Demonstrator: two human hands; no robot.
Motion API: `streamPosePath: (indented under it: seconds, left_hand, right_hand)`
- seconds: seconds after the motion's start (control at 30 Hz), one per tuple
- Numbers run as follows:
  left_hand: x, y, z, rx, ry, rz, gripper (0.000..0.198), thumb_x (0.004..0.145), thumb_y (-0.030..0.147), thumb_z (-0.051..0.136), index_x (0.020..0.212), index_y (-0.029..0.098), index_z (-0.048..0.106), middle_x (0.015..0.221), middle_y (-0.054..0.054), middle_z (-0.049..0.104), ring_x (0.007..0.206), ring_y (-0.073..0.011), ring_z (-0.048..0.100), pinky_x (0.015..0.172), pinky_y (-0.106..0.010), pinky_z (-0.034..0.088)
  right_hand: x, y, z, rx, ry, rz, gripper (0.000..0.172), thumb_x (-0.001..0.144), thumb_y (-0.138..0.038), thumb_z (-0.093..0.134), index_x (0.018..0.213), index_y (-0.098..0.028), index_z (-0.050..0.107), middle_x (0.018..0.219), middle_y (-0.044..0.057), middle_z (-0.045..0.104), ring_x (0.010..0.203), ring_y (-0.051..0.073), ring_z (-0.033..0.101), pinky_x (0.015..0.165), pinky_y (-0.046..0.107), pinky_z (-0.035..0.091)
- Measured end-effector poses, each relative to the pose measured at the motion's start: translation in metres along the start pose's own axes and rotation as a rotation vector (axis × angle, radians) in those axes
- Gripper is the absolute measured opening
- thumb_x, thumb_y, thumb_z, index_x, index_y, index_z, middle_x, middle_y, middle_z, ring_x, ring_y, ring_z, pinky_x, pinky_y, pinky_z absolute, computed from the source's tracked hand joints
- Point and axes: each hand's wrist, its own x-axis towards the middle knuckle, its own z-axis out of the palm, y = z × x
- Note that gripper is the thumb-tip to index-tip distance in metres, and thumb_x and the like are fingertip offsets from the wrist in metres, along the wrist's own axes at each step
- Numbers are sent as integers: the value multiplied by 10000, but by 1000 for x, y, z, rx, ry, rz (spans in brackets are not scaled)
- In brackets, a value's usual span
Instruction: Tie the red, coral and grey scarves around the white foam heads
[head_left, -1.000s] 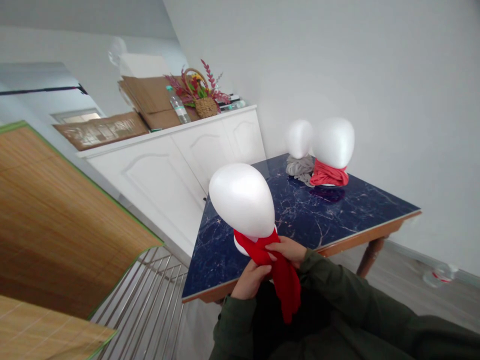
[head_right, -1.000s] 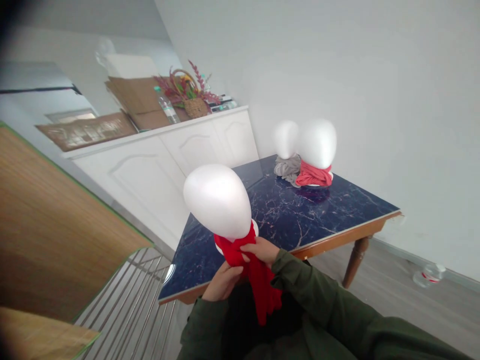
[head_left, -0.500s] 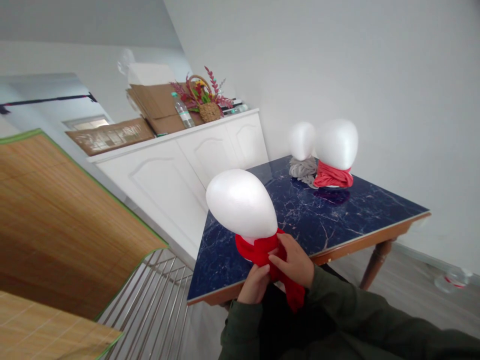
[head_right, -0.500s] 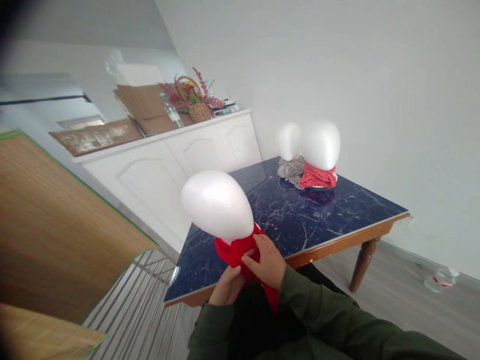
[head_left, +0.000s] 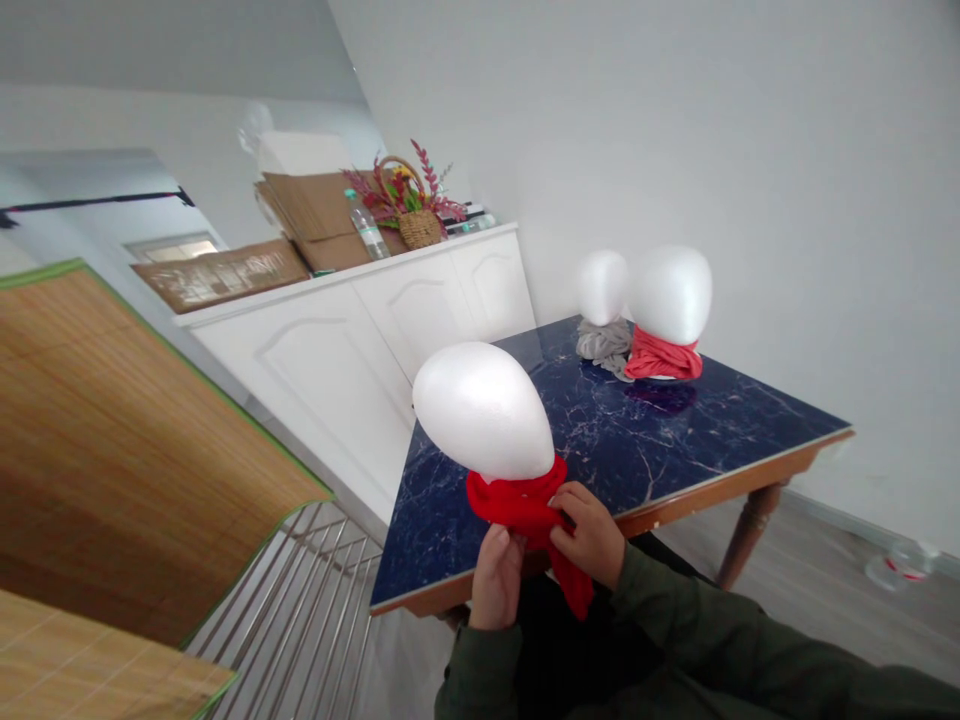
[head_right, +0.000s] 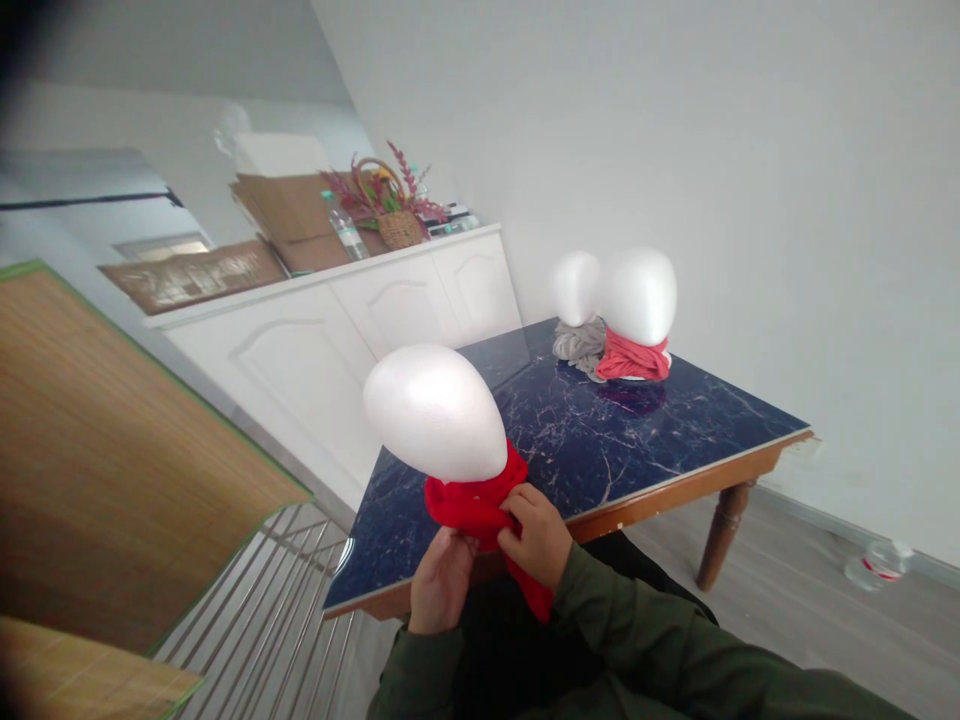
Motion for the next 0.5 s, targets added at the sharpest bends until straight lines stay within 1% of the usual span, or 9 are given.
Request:
streamPosePath:
  seconds: [0.07, 0.1, 0.17, 0.23, 0.3, 0.33, 0.4, 0.47, 0.5]
  left_hand:
    - [2, 12, -10, 1, 43, 26, 264, 697, 287, 548, 906, 144, 624, 1003, -78, 613, 978, -222, 529, 881, -365, 390]
    - [3, 20, -16, 15, 88, 31, 265, 676, 293, 574, 888, 141, 623, 987, -79, 618, 946, -218, 547, 851, -355, 413]
    - [8, 39, -32, 69, 226, 45, 287, 615, 259, 633, 883, 162, 601, 942, -58, 633, 864, -194, 582, 781, -325, 455]
    - [15, 58, -48, 154, 367, 58, 372, 564, 198, 665, 921, 198, 561, 881, -23, 642, 761, -161, 606, 712, -296, 479]
    - [24, 69, -62, 256, 410, 27, 469, 543, 172, 673, 984, 210, 516, 857, -16, 639, 713, -153, 612, 683, -293, 486]
    - [28, 71, -67, 312, 396, 5, 499, 541, 173, 675, 1007, 201, 499, 868, -25, 635, 719, -159, 613, 686, -300, 487]
    - [35, 65, -69, 426, 350, -18, 514, 556, 189, 667, 1033, 173, 479, 915, -55, 621, 761, -173, 609, 718, -320, 479]
    - [40, 51, -65, 562, 318, 17, 494, 593, 203, 639, 1056, 159, 472, 977, -79, 601, 834, -182, 593, 784, -339, 452]
    - [41, 42, -61, 647, 308, 48, 480, 614, 202, 619, 1070, 159, 474, 1011, -86, 587, 882, -184, 576, 829, -347, 426]
  right_hand:
    - [5, 13, -12, -31, 61, 52, 167, 645, -82, 418, 771, -166, 488, 770, 22, 489, 724, 162, 462, 672, 263, 364]
    - [9, 22, -20, -66, 90, 90, 146, 661, -102, 415, 767, -167, 491, 729, 11, 489, 678, 154, 461, 635, 253, 360]
    - [22, 45, -38, -151, 159, 175, 110, 681, -141, 419, 751, -169, 500, 652, -10, 482, 593, 140, 451, 572, 236, 345]
    - [38, 70, -56, -222, 240, 256, 92, 679, -159, 432, 733, -167, 506, 610, -19, 483, 556, 134, 452, 548, 227, 342]
    - [53, 90, -65, -265, 283, 332, 89, 670, -152, 443, 724, -160, 513, 596, -16, 497, 556, 137, 466, 551, 225, 355]
    - [59, 97, -65, -277, 271, 361, 100, 669, -145, 448, 736, -153, 522, 616, -6, 516, 578, 142, 481, 567, 226, 369]
    - [65, 101, -56, -311, 184, 381, 163, 681, -138, 461, 819, -126, 547, 736, 40, 568, 690, 163, 519, 650, 241, 396]
    - [63, 95, -36, -383, 49, 368, 238, 714, -157, 470, 930, -104, 554, 925, 100, 569, 875, 205, 506, 792, 300, 375]
    - [60, 90, -25, -425, -19, 358, 260, 735, -172, 467, 971, -105, 554, 1015, 120, 542, 968, 234, 468, 859, 350, 335]
